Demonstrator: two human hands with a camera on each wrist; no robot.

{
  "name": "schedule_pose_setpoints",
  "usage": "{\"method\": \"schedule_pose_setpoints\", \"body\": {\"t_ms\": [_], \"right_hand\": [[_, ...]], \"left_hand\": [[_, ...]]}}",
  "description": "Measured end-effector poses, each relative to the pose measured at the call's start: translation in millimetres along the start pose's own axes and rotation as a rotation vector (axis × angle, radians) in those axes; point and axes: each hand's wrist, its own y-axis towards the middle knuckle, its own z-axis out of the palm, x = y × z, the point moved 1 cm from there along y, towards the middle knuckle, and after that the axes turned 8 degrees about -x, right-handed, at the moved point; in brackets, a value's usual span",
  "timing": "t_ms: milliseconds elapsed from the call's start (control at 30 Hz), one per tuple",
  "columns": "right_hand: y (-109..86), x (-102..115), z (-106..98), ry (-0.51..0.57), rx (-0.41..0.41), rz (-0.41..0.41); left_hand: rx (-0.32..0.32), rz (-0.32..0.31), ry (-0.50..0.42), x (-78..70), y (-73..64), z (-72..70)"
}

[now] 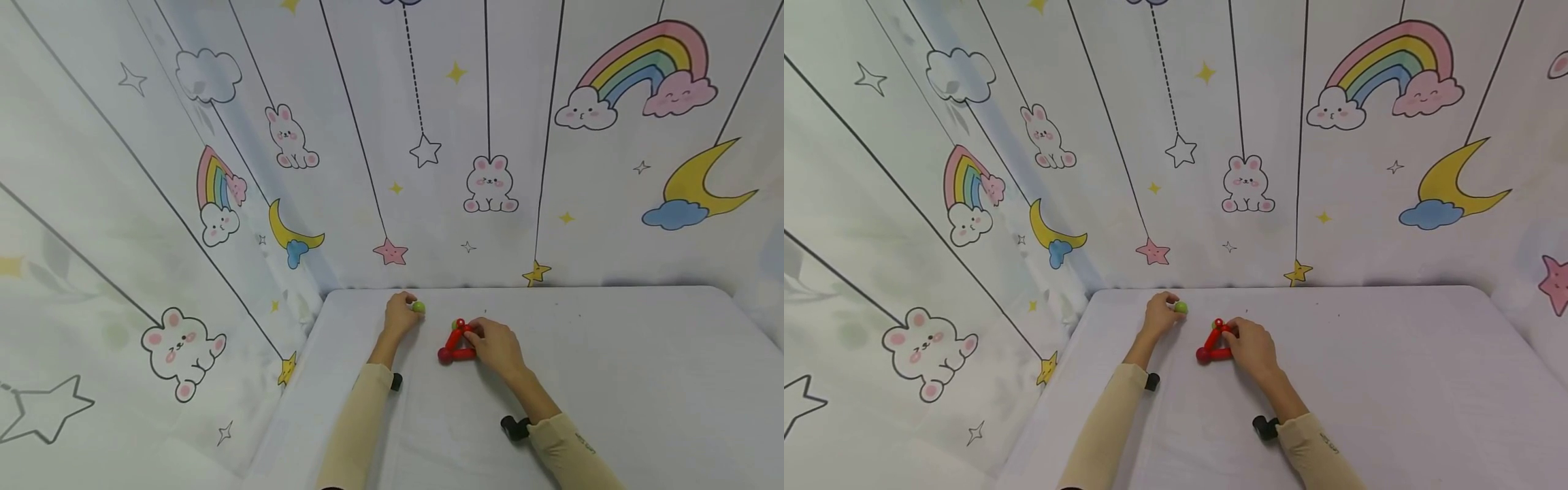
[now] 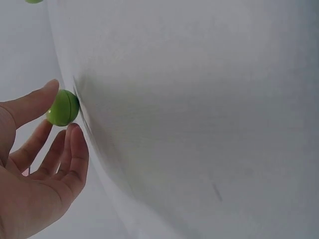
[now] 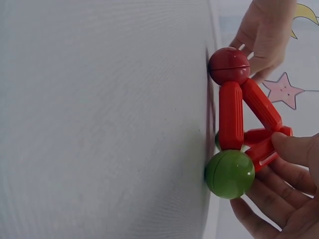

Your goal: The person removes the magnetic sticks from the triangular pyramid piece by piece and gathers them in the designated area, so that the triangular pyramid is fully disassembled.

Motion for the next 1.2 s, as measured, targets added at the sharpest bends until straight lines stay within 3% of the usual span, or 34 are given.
{"method": "schedule_pose_setpoints", "body": {"t_ms": [267, 467, 800, 1000, 1200], "right_hand": [[2.2, 1.2, -0.4, 0.015, 0.006, 0.012], [3.8, 1.3, -0.2, 0.013, 0.008, 0.005], [6.5, 3.1, -6.6, -0.001, 0.012, -0.008], [5.0, 0.5, -4.3, 0.016, 0.022, -0.008], [1.2, -3.5, -1.8, 0.026, 0.037, -0.034]], "left_hand": [[-0.035, 0.009, -0.001, -3.7, -4.2, -6.6], [-0.043, 0.036, -0.034, -16.9, -15.0, -16.0], [0.162, 0.163, -0.107, -53.5, -51.0, -28.9], [0.267, 0.178, -0.111, -57.0, -67.9, -25.8], [0.29, 0.158, -0.046, -59.5, -79.9, -25.3]]}}
